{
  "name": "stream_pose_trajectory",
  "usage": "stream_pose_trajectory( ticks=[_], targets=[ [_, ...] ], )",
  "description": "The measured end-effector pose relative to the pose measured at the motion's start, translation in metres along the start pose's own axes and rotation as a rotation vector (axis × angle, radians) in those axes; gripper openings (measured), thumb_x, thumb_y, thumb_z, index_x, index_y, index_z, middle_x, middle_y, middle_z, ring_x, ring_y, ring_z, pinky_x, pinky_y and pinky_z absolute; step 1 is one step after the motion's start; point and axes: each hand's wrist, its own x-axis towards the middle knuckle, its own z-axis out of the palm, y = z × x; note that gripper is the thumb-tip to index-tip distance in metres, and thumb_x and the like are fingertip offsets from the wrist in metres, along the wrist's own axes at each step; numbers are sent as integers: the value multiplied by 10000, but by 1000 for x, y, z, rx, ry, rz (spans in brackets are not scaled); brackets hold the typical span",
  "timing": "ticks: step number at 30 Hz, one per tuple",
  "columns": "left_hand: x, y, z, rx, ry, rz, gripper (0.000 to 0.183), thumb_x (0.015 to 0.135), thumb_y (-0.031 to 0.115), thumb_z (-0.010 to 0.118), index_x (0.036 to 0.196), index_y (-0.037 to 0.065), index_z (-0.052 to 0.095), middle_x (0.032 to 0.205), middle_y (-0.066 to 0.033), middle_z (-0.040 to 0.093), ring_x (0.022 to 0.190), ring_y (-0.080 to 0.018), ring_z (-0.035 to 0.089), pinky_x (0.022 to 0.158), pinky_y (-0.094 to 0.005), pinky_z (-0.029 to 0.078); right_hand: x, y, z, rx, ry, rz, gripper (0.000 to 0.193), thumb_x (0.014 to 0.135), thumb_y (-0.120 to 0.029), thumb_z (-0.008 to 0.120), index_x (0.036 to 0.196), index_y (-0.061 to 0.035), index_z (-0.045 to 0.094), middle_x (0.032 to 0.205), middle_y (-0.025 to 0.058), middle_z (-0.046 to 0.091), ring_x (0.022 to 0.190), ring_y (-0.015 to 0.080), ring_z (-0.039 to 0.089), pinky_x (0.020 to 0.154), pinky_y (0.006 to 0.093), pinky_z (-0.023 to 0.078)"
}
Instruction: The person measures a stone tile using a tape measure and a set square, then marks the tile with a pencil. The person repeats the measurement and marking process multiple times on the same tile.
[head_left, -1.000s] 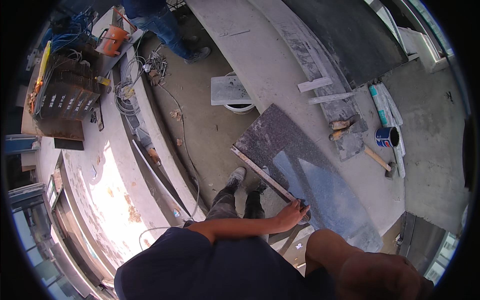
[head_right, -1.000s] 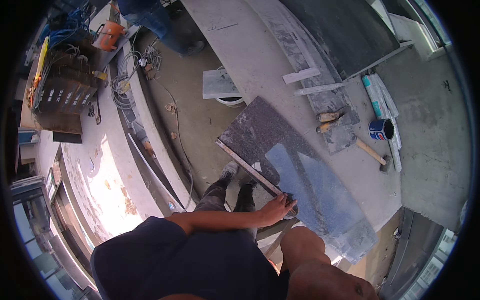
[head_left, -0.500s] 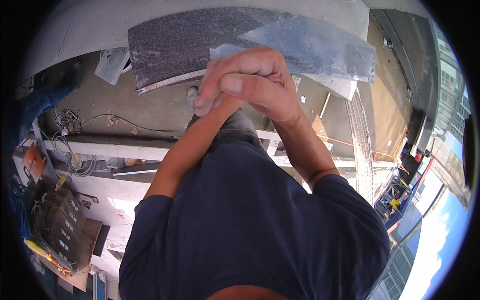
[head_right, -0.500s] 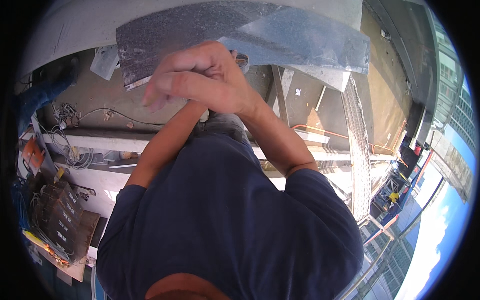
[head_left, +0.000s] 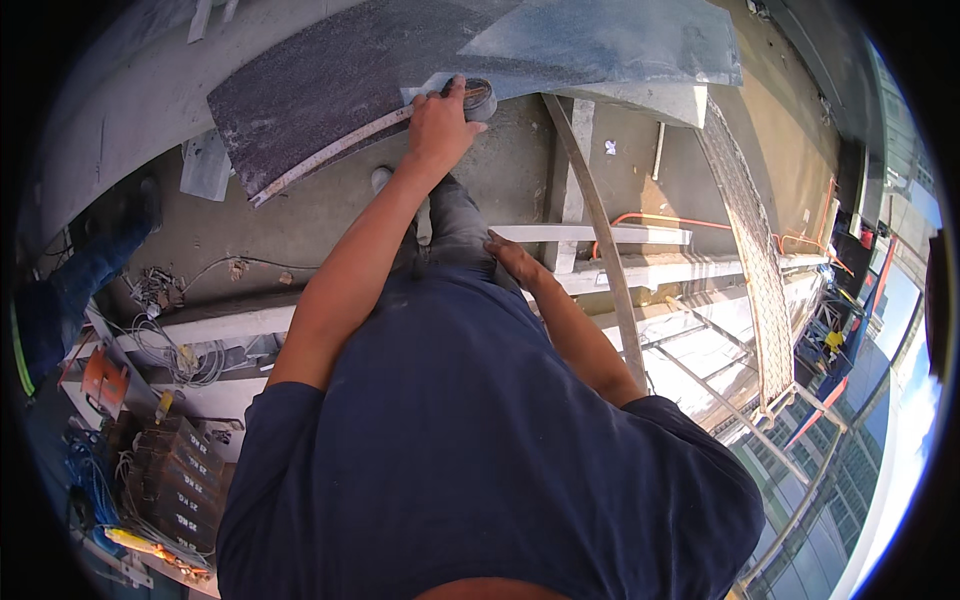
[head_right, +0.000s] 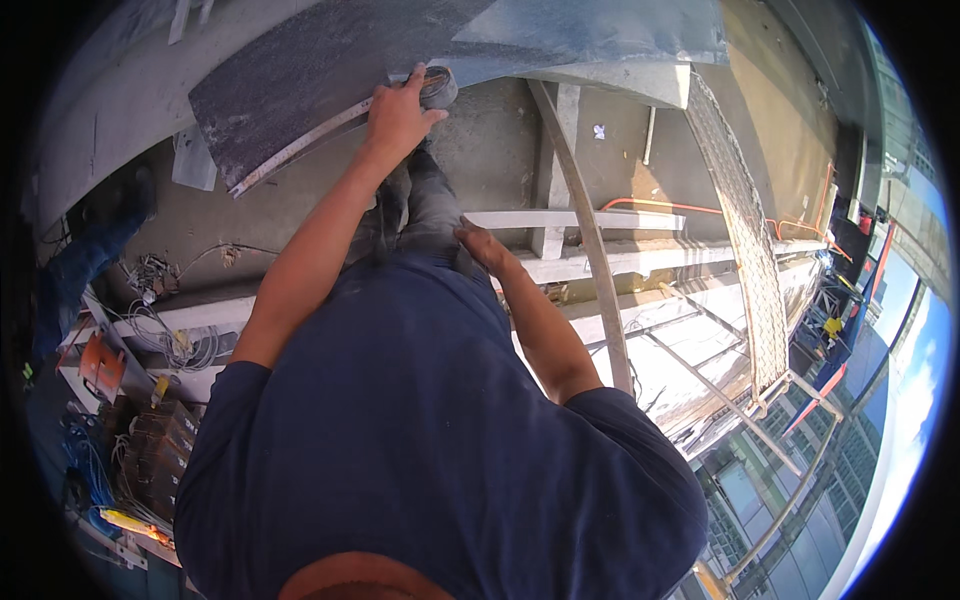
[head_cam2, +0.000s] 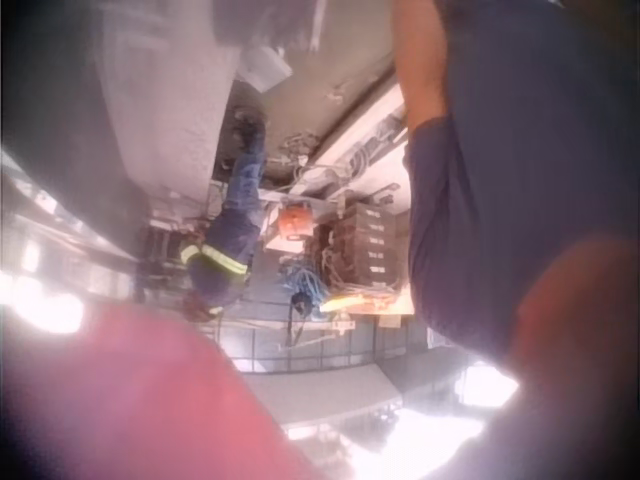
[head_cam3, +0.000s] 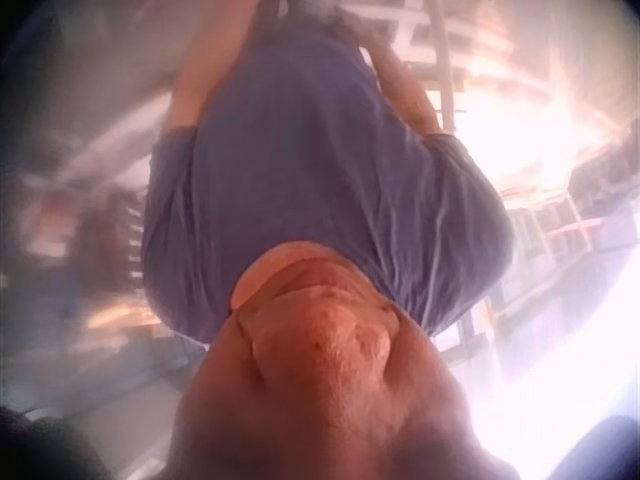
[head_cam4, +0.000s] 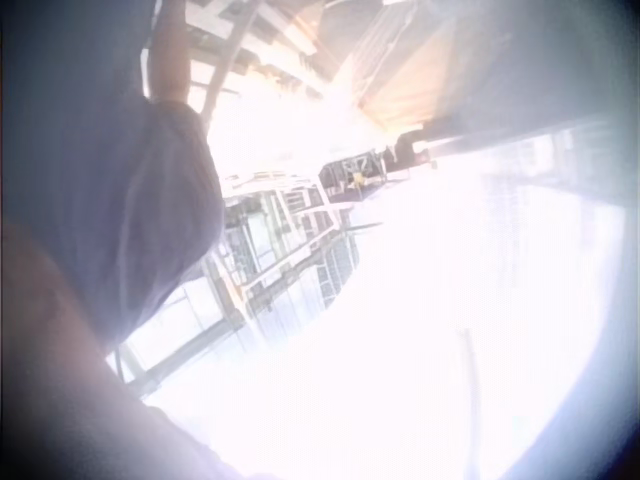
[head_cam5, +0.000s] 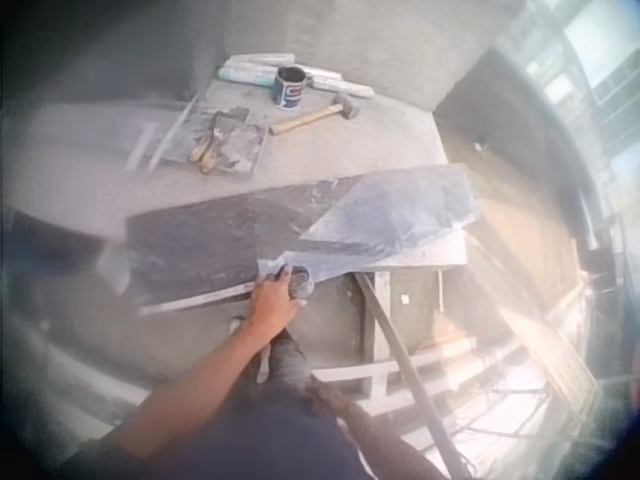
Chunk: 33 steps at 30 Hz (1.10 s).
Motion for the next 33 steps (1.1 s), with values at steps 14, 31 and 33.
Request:
stream_pose_trajectory(
  ticks=[14, 31, 33],
  targets=[
    [3, -11, -1, 30, 50, 115, 855, 861, 211, 843, 1600, -16, 478, 1074, -256, 778, 1096, -437, 708, 996, -463, 566, -13, -238, -19, -499, 879, -903, 731, 846, -138, 724, 1550, -114, 532, 1590, 202, 531, 1426, 485, 506, 1195, 529, 436],
    [-158, -125, 9, -275, -139, -58, 728, 974, 165, 645, 1654, 61, 408, 1556, -272, 544, 1422, -451, 532, 1193, -501, 441, 37, -299, -29, -972, 754, -602, 202, 948, -350, 754, 1108, -231, 783, 1187, 70, 742, 1107, 434, 665, 908, 541, 572],
    [-209, -168, 49, -370, -374, -245, 683, 1021, 304, 619, 1642, 81, 441, 1624, -248, 494, 1489, -417, 479, 1256, -486, 380, 42, -298, -28, -994, 758, -579, 202, 945, -356, 759, 1098, -228, 787, 1179, 82, 745, 1117, 432, 669, 916, 539, 573]
  ],
)
